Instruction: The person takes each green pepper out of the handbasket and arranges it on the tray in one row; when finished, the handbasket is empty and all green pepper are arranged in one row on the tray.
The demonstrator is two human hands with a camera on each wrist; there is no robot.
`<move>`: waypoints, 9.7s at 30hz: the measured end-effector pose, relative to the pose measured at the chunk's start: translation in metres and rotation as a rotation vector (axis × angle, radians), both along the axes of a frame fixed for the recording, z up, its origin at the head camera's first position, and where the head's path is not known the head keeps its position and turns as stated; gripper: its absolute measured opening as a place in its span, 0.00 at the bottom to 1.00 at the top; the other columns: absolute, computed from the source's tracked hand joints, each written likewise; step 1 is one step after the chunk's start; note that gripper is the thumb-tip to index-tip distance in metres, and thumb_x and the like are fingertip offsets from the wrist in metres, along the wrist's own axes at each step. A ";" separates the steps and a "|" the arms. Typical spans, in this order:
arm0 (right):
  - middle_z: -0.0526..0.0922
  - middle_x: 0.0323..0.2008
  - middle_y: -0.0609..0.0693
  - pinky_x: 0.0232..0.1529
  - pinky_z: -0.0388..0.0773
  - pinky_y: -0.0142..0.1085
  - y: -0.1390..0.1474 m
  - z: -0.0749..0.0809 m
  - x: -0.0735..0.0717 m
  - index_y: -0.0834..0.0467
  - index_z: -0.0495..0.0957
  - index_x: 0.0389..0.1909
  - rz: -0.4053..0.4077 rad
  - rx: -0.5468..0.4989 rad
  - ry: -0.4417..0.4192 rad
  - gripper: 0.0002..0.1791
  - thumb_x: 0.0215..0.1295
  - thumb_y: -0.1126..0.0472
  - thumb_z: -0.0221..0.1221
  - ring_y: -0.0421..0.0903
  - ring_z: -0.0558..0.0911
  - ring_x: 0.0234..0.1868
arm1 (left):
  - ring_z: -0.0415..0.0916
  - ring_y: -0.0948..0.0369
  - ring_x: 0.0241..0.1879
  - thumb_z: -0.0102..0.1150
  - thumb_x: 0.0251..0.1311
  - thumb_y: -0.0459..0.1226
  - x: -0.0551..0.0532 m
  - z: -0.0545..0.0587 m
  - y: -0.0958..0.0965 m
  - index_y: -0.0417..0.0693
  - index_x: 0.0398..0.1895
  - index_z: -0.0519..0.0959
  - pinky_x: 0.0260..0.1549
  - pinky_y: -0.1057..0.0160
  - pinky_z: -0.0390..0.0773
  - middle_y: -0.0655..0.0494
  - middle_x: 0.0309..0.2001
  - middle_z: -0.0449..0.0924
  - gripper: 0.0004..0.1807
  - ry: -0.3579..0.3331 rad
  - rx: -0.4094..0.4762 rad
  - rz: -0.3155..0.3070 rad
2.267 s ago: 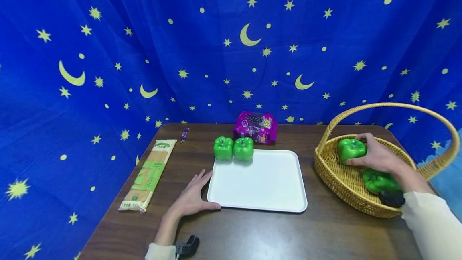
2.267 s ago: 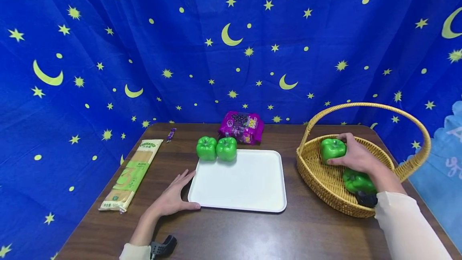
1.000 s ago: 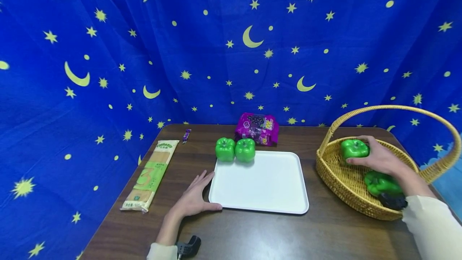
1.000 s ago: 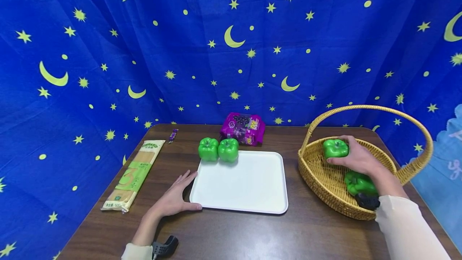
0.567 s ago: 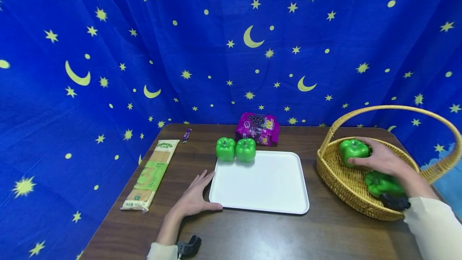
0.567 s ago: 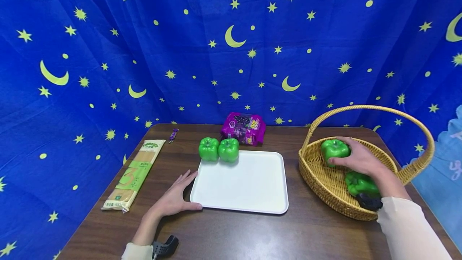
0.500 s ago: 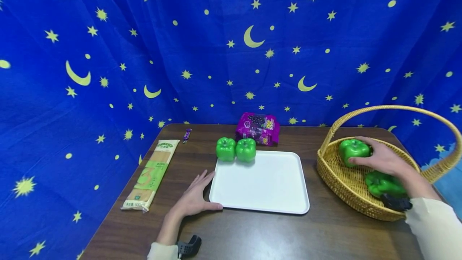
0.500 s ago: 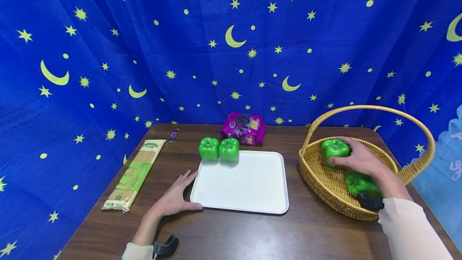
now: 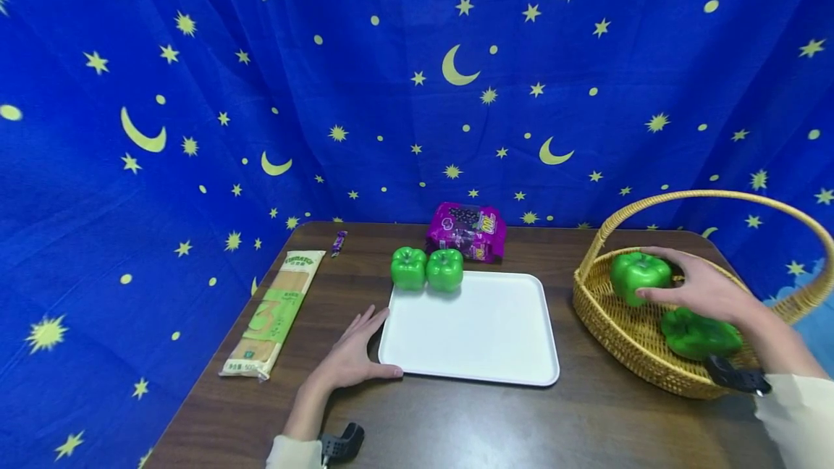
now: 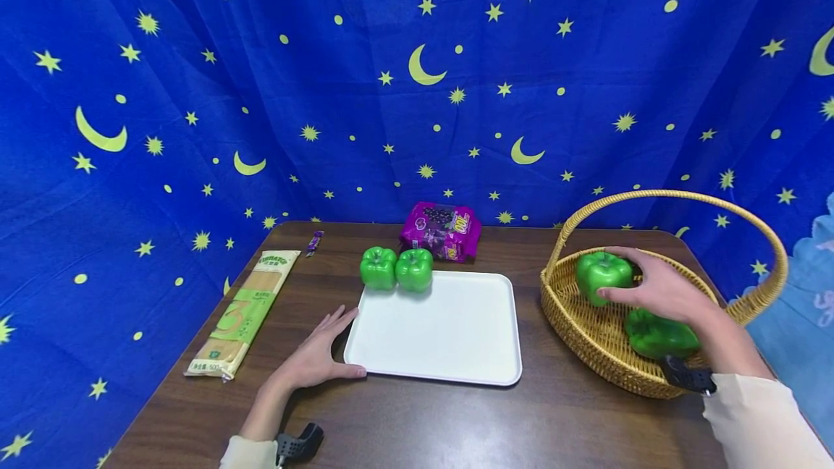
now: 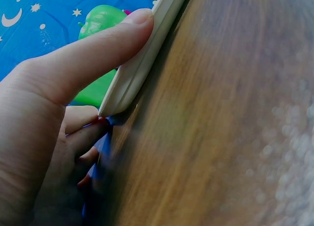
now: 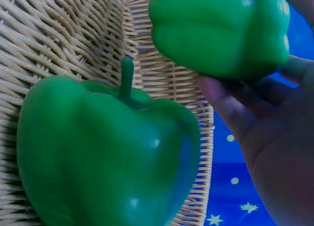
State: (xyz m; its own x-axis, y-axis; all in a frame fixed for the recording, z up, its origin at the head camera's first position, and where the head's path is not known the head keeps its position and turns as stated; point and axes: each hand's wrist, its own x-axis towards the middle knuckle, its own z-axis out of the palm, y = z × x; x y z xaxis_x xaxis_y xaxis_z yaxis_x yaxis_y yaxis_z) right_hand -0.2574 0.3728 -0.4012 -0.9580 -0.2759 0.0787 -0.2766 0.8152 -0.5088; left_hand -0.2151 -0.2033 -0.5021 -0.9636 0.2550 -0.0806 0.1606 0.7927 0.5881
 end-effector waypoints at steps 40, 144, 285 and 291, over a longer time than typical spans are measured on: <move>0.73 0.57 0.57 0.44 0.75 0.56 -0.083 0.004 0.037 0.49 0.63 0.69 0.071 -0.115 0.096 0.45 0.51 0.43 0.70 0.56 0.75 0.50 | 0.39 0.48 0.73 0.68 0.29 0.72 -0.001 -0.002 0.003 0.56 0.76 0.54 0.67 0.40 0.45 0.52 0.74 0.52 0.67 0.001 -0.013 -0.014; 0.63 0.67 0.61 0.62 0.65 0.55 -0.222 -0.060 -0.053 0.54 0.55 0.72 0.072 -0.400 -0.087 0.47 0.52 0.62 0.68 0.60 0.66 0.64 | 0.39 0.46 0.73 0.67 0.29 0.72 0.000 -0.001 -0.001 0.54 0.76 0.54 0.67 0.41 0.46 0.49 0.74 0.50 0.67 0.035 -0.034 -0.022; 0.76 0.45 0.62 0.32 0.76 0.42 0.018 -0.022 0.032 0.64 0.59 0.68 0.052 -0.002 -0.076 0.46 0.54 0.51 0.70 0.49 0.77 0.39 | 0.41 0.45 0.73 0.67 0.27 0.73 0.000 -0.004 0.001 0.56 0.75 0.54 0.67 0.39 0.46 0.49 0.74 0.51 0.68 0.027 -0.039 -0.003; 0.75 0.51 0.64 0.36 0.78 0.46 0.016 -0.009 0.029 0.63 0.61 0.67 0.059 -0.007 -0.069 0.43 0.56 0.49 0.69 0.56 0.77 0.44 | 0.40 0.45 0.73 0.67 0.28 0.73 0.001 -0.002 0.001 0.56 0.75 0.54 0.67 0.39 0.46 0.49 0.74 0.51 0.68 0.030 -0.035 -0.007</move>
